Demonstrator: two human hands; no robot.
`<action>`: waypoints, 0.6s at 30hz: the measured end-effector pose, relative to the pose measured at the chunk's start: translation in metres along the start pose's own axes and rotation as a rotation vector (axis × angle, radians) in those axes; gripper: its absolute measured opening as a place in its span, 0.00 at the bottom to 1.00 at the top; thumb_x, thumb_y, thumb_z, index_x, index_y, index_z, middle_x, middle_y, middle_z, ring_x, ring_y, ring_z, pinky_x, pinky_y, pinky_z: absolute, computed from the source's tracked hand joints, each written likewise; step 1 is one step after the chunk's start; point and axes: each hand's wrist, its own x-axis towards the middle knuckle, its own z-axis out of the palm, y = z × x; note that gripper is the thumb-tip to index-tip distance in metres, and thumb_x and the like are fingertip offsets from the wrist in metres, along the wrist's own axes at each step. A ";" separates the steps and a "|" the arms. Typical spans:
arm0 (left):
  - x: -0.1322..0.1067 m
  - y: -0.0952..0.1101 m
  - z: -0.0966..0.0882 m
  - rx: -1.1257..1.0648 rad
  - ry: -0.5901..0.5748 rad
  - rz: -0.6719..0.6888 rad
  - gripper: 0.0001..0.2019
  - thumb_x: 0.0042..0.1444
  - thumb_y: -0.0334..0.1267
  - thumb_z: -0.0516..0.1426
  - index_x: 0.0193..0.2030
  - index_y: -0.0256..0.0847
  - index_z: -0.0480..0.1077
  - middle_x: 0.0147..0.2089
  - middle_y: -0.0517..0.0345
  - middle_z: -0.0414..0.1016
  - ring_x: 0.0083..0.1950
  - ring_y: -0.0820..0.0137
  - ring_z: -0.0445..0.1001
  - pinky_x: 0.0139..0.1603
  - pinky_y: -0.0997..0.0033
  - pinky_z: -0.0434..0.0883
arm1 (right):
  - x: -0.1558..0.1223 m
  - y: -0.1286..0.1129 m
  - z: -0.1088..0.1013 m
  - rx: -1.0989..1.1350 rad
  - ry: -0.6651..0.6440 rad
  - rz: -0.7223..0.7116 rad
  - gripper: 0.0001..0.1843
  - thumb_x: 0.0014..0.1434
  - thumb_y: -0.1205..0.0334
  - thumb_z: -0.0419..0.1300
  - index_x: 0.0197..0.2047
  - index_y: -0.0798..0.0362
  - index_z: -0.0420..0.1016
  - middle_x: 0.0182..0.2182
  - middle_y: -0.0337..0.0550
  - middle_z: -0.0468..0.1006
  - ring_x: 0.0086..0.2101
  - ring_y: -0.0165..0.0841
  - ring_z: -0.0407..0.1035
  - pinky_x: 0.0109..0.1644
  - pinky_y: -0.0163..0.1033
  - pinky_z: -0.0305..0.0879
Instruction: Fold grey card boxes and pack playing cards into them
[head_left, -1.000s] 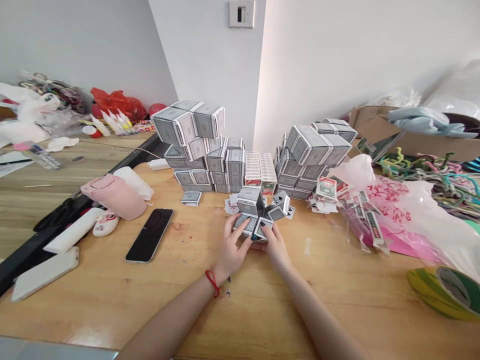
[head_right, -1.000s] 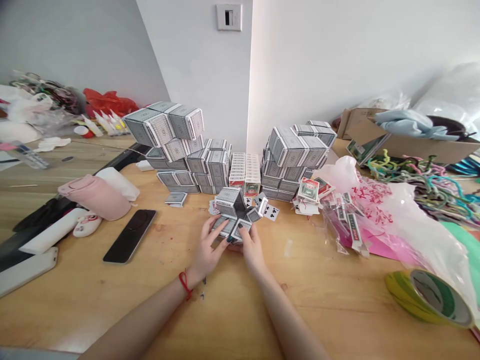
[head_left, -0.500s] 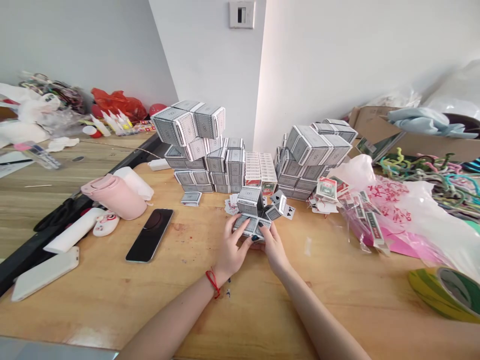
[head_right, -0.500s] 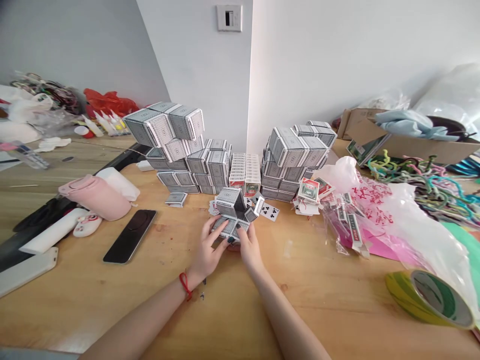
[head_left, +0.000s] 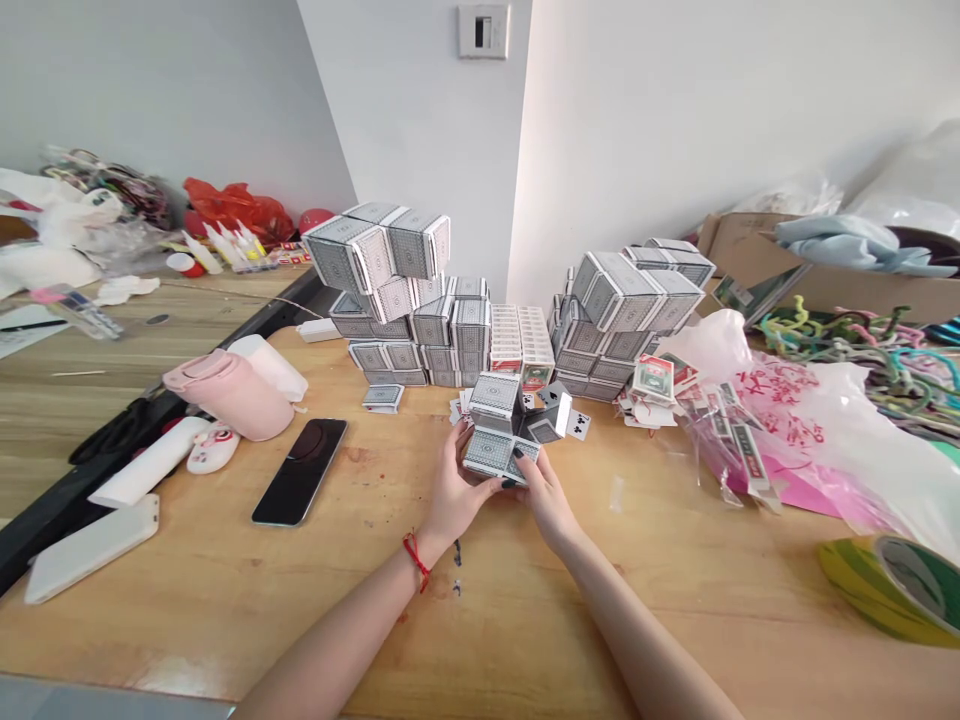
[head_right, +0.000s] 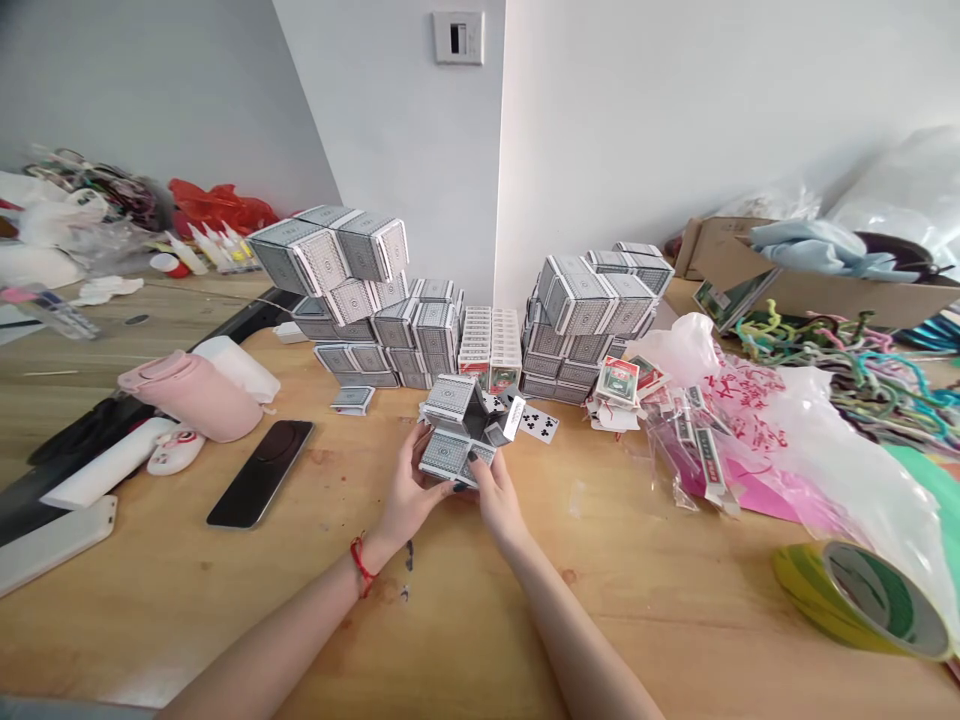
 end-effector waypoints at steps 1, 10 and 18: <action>0.001 0.000 -0.001 -0.065 -0.054 -0.034 0.42 0.45 0.41 0.61 0.64 0.43 0.43 0.61 0.43 0.57 0.59 0.60 0.61 0.55 0.60 0.64 | -0.001 -0.001 0.001 0.001 -0.017 -0.008 0.27 0.53 0.46 0.53 0.55 0.42 0.58 0.51 0.40 0.69 0.44 0.39 0.68 0.38 0.42 0.70; 0.003 0.007 -0.001 -0.181 -0.190 -0.118 0.41 0.48 0.44 0.59 0.64 0.44 0.39 0.61 0.45 0.59 0.58 0.62 0.63 0.56 0.61 0.64 | -0.001 0.004 0.000 0.054 -0.055 -0.016 0.29 0.55 0.41 0.47 0.59 0.41 0.55 0.52 0.42 0.68 0.45 0.41 0.69 0.37 0.44 0.70; 0.002 0.003 0.003 -0.216 -0.160 -0.112 0.42 0.48 0.43 0.60 0.64 0.44 0.39 0.60 0.44 0.59 0.58 0.62 0.63 0.56 0.61 0.64 | 0.000 0.003 0.001 0.074 -0.005 -0.056 0.23 0.56 0.45 0.48 0.51 0.46 0.64 0.46 0.42 0.72 0.44 0.40 0.68 0.38 0.42 0.69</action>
